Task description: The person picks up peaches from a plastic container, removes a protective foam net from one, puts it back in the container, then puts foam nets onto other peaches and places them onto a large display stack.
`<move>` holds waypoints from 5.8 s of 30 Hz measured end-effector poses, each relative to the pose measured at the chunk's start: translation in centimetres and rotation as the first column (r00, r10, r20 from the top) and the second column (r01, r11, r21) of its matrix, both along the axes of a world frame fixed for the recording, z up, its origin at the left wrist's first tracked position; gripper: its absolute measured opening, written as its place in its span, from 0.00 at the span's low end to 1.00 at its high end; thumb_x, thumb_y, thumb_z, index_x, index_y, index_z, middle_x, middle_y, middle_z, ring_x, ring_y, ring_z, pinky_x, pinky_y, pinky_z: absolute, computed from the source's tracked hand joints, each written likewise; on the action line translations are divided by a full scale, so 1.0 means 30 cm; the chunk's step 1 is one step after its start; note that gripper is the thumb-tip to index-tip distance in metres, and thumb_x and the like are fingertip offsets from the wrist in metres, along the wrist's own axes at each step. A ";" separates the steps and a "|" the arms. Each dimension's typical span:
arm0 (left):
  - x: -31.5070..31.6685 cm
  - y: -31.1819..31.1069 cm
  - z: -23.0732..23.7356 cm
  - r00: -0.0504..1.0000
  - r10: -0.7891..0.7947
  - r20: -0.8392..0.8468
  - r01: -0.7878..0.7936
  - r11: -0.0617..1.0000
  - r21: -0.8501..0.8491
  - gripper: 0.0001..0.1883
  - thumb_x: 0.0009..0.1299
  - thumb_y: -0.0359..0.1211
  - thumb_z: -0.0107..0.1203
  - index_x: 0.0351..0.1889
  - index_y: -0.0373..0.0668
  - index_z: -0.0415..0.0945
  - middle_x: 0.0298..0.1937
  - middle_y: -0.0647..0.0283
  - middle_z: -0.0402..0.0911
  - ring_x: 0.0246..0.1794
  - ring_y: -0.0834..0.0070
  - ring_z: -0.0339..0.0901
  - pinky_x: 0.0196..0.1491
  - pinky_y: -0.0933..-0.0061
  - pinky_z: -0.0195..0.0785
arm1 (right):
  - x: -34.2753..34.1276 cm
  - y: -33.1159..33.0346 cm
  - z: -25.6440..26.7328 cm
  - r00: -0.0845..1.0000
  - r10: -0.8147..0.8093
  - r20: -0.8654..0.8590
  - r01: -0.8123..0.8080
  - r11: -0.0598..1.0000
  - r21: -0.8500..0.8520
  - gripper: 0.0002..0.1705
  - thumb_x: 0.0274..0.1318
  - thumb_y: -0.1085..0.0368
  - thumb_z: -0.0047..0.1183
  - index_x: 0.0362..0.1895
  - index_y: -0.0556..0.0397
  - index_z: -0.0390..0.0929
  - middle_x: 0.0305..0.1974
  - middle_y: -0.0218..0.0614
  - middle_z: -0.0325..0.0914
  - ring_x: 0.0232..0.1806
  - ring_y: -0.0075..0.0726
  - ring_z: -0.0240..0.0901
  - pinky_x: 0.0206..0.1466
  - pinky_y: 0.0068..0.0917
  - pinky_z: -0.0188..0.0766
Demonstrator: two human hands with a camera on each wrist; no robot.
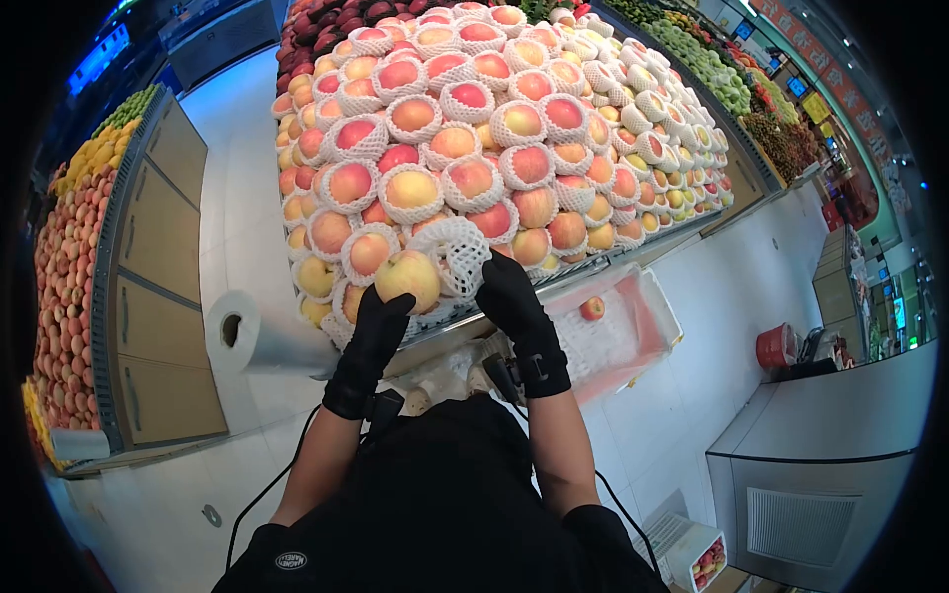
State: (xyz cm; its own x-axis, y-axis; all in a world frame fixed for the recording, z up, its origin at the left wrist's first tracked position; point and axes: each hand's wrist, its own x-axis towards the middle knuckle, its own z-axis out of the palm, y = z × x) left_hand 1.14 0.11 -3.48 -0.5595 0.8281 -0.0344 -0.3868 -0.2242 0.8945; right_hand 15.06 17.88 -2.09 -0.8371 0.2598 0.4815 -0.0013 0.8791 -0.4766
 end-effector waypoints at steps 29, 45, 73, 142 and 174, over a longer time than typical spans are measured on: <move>-0.045 -0.087 0.004 0.984 0.031 -0.175 -0.033 0.999 -0.010 0.34 0.51 0.32 0.71 0.56 0.35 0.69 0.49 0.61 0.77 0.50 0.73 0.75 0.54 0.70 0.68 | -0.131 -0.190 0.124 0.806 -0.556 -0.205 0.489 0.819 -0.301 0.29 0.43 0.60 0.67 0.48 0.57 0.70 0.43 0.43 0.71 0.49 0.48 0.67 0.54 0.39 0.64; -0.060 -0.111 0.006 0.956 0.042 -0.291 -0.051 0.998 -0.023 0.36 0.49 0.34 0.74 0.56 0.37 0.69 0.49 0.62 0.77 0.49 0.75 0.74 0.53 0.71 0.69 | -0.168 -0.208 0.061 0.894 -0.441 -0.082 0.392 0.856 -0.337 0.15 0.45 0.65 0.65 0.37 0.56 0.75 0.32 0.39 0.77 0.32 0.38 0.73 0.39 0.30 0.71; -0.076 -0.032 0.041 0.879 0.159 -0.449 -0.241 0.962 -0.130 0.28 0.60 0.39 0.67 0.53 0.34 0.72 0.44 0.61 0.79 0.41 0.77 0.77 0.42 0.74 0.74 | -0.150 -0.261 0.149 0.990 -0.136 0.027 0.097 0.540 -0.836 0.26 0.53 0.65 0.60 0.55 0.57 0.65 0.48 0.37 0.70 0.50 0.29 0.68 0.50 0.26 0.68; -0.040 -0.139 0.099 0.991 0.109 0.083 -0.117 0.988 0.102 0.27 0.61 0.28 0.63 0.58 0.35 0.66 0.52 0.59 0.76 0.48 0.71 0.78 0.52 0.70 0.73 | -0.147 -0.334 0.168 0.977 -0.215 0.013 0.142 0.601 -0.787 0.21 0.56 0.64 0.59 0.52 0.56 0.73 0.25 0.33 0.77 0.27 0.21 0.72 0.31 0.21 0.68; -0.067 -0.103 0.015 0.925 -0.184 -0.333 0.172 0.983 -0.065 0.46 0.50 0.37 0.72 0.67 0.39 0.57 0.63 0.59 0.66 0.63 0.69 0.64 0.66 0.66 0.57 | -0.159 -0.219 0.198 0.994 -0.101 0.046 0.111 0.884 -0.454 0.11 0.57 0.65 0.56 0.40 0.59 0.80 0.35 0.37 0.79 0.40 0.31 0.76 0.46 0.27 0.69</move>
State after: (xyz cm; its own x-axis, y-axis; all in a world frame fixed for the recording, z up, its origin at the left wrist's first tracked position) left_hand -0.87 -2.97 -3.02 -0.3865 0.9169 0.0996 -0.0931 -0.1463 0.9849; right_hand 10.28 11.30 3.84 -0.8006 0.5339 0.2721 0.0935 0.5598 -0.8234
